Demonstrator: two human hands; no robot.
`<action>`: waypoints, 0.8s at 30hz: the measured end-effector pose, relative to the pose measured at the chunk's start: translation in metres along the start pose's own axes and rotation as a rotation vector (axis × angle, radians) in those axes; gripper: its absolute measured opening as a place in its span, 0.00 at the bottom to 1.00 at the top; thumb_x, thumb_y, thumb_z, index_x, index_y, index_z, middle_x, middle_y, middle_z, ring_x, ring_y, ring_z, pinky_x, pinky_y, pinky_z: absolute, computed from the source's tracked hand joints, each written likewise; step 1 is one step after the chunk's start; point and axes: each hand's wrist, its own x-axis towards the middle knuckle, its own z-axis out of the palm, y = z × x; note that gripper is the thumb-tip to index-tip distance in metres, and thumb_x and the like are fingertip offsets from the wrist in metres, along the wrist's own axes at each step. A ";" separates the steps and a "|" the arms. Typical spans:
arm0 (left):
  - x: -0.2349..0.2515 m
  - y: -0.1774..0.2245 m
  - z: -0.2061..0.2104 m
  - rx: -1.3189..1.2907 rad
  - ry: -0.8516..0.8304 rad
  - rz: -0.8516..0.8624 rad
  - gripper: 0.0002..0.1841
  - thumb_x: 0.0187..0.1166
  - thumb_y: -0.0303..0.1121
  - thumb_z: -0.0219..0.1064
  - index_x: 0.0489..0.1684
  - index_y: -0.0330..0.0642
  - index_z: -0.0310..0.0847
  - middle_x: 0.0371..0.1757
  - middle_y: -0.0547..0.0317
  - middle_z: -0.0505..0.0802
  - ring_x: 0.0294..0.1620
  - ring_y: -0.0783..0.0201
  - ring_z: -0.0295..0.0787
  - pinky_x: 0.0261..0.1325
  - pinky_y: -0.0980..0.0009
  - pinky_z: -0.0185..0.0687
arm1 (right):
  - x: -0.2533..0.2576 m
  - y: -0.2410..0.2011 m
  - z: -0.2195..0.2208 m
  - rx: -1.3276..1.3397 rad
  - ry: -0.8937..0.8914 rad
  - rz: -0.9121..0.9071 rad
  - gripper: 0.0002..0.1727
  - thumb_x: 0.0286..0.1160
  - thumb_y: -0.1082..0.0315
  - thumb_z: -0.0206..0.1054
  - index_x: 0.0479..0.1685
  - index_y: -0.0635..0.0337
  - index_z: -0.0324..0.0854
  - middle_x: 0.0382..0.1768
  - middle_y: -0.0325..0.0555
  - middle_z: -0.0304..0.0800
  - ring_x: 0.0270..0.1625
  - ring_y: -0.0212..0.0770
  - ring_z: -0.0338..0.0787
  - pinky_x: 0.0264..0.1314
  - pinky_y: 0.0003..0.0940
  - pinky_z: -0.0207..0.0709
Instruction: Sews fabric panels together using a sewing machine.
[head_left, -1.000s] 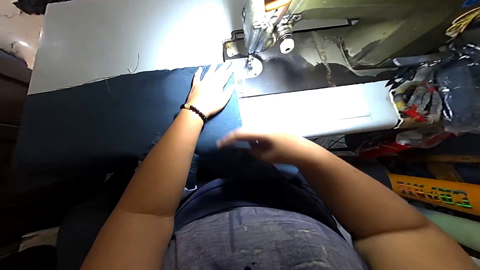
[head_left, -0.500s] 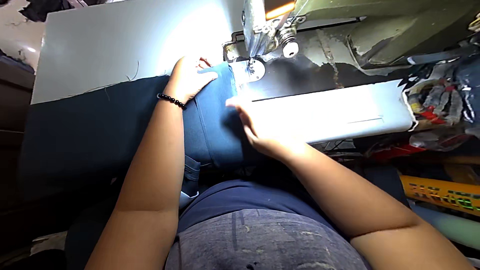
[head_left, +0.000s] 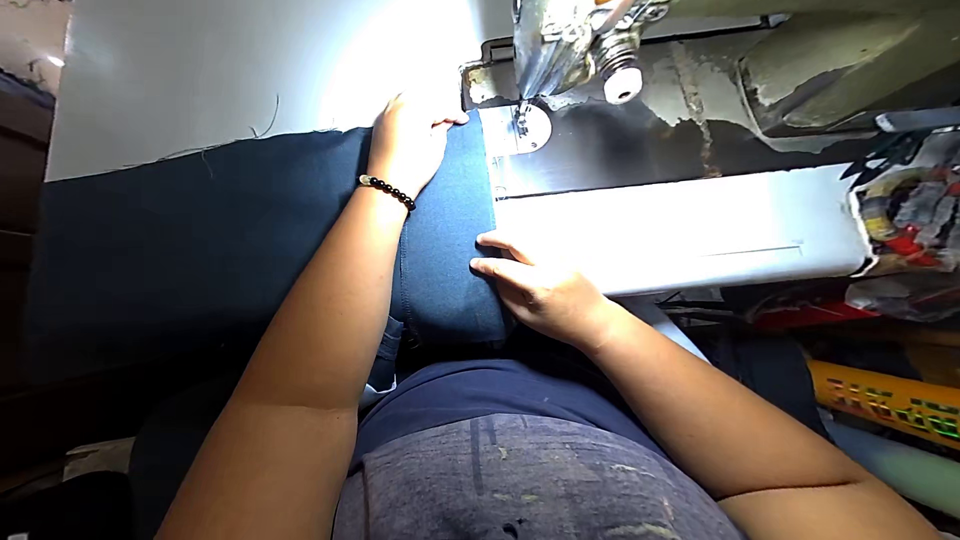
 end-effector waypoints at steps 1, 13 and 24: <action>0.000 0.002 0.000 0.013 -0.007 -0.012 0.17 0.86 0.26 0.56 0.52 0.46 0.95 0.58 0.50 0.95 0.69 0.52 0.87 0.78 0.57 0.71 | 0.000 0.000 0.000 0.006 -0.004 0.008 0.14 0.75 0.71 0.64 0.50 0.57 0.95 0.63 0.53 0.91 0.65 0.46 0.91 0.66 0.37 0.83; 0.002 0.007 -0.001 0.065 -0.032 -0.033 0.18 0.86 0.26 0.55 0.54 0.49 0.95 0.59 0.48 0.94 0.70 0.51 0.85 0.79 0.57 0.70 | 0.002 0.000 -0.004 0.050 0.016 0.054 0.13 0.75 0.73 0.63 0.46 0.60 0.94 0.62 0.53 0.92 0.65 0.44 0.91 0.67 0.34 0.82; -0.044 0.041 0.001 0.287 -0.361 -0.170 0.37 0.89 0.58 0.41 0.98 0.55 0.47 0.98 0.61 0.55 0.99 0.50 0.36 0.88 0.25 0.20 | -0.001 -0.004 -0.006 0.048 -0.010 0.015 0.12 0.74 0.71 0.62 0.41 0.60 0.94 0.58 0.51 0.95 0.72 0.49 0.88 0.77 0.41 0.77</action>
